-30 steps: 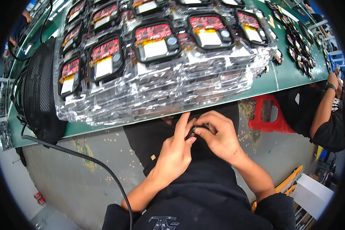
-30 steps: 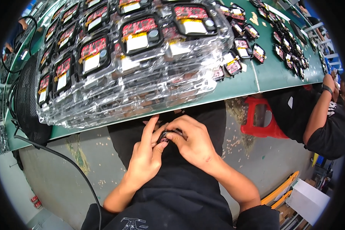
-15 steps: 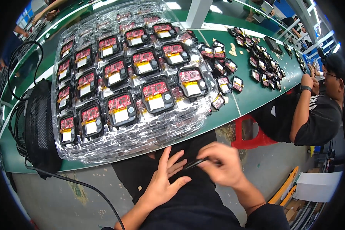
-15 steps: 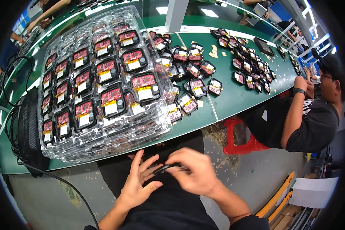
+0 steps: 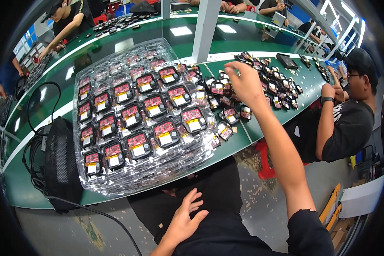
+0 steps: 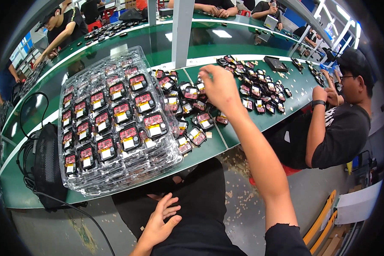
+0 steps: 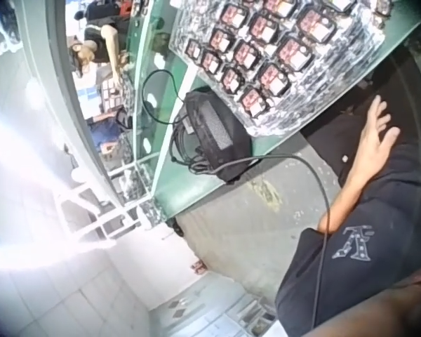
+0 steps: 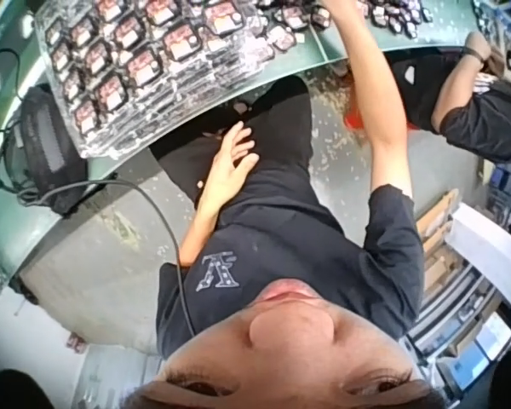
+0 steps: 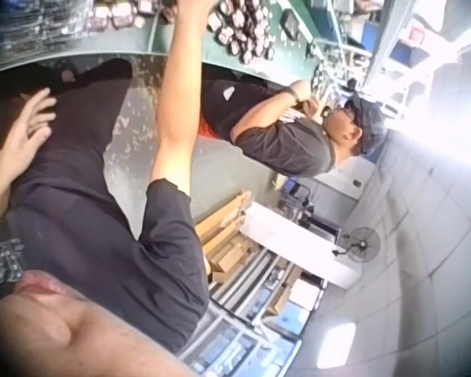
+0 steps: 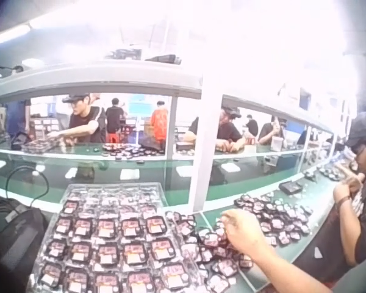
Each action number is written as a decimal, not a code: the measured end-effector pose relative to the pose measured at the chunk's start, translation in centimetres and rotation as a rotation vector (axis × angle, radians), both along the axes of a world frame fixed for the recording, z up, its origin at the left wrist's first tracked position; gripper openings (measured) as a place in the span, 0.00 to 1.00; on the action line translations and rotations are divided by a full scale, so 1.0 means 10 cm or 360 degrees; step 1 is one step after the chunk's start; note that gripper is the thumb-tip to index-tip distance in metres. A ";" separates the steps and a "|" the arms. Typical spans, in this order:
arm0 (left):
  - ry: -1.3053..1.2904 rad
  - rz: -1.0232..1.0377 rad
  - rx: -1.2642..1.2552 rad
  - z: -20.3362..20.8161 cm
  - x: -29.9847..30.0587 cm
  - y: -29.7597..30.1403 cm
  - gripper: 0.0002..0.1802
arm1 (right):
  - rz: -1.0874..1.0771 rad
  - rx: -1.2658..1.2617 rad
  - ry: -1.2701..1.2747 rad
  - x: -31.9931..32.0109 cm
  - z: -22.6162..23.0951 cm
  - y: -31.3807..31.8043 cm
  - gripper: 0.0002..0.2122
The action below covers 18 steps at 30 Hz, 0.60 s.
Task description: Assemble small electronic components by connecting wires and fitting parts into plastic housings.
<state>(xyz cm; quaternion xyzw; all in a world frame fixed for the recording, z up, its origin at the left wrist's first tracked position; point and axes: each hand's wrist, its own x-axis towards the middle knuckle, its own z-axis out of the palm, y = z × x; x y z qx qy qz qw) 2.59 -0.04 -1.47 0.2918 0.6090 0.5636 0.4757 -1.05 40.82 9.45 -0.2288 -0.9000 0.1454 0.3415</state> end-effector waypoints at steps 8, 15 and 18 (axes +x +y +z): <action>-0.0031 -0.0033 -0.0090 -0.05 0.00 -0.13 0.41 | -0.0833 0.0072 -0.0832 0.03 -0.06 0.56 0.17; 0.0230 -0.0351 -0.0145 -0.05 -0.10 -0.08 0.37 | -0.0634 0.0058 -0.0621 0.31 0.08 0.25 0.13; 0.0191 -0.0398 -0.0091 -0.06 -0.14 -0.03 0.37 | -0.0401 0.0255 -0.0029 0.54 0.15 -0.01 0.14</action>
